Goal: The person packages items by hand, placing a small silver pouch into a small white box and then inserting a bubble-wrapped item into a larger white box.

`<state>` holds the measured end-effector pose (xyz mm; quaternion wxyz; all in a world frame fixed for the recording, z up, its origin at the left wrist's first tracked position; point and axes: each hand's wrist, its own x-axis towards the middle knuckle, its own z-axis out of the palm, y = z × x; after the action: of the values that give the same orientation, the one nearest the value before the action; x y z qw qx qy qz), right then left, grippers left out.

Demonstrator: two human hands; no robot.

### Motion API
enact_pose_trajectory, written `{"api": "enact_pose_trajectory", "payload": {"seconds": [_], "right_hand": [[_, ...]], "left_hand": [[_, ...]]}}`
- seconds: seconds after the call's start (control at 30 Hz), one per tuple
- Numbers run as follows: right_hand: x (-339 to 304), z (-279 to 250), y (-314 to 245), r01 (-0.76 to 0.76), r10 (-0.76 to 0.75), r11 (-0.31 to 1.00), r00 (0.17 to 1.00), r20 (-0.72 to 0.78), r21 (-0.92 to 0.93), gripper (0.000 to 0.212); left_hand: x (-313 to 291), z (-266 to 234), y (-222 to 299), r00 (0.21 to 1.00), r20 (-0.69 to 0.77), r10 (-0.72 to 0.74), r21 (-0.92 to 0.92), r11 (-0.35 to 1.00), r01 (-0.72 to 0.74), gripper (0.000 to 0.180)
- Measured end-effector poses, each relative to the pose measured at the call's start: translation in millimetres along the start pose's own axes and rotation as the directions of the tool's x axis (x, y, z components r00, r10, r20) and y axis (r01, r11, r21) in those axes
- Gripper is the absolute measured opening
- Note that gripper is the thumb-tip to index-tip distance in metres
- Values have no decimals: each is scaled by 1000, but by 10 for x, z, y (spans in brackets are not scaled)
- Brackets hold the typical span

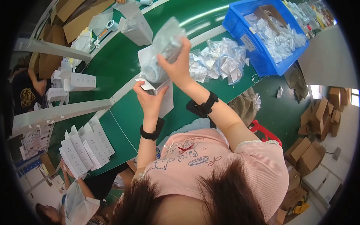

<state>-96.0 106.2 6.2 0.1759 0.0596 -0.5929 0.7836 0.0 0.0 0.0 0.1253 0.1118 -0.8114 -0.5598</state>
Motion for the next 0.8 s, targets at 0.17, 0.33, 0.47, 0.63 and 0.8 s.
{"api": "enact_pose_trajectory", "payload": {"seconds": [0.17, 0.33, 0.47, 0.63, 0.8], "right_hand": [[-45, -202, -383, 408, -141, 804, 838, 527, -433, 54], [167, -585, -272, 532, -189, 784, 695, 694, -319, 29], [922, -1412, 264, 308, -94, 596, 944, 317, -742, 28], [1608, -2486, 1013, 282, 439, 92, 849, 293, -955, 30], [1675, -2432, 1015, 181, 628, 64, 756, 181, -981, 31]], "left_hand": [[115, 136, -24, 905, -147, 398, 146, 914, -379, 67], [145, 142, -306, 849, -107, 518, 128, 854, -505, 69], [-126, 26, -638, 876, -167, 453, 105, 891, -441, 69], [-195, -30, -609, 927, -177, 330, 79, 944, -321, 67], [-224, -88, -659, 931, -126, 344, 26, 939, -344, 67]]}}
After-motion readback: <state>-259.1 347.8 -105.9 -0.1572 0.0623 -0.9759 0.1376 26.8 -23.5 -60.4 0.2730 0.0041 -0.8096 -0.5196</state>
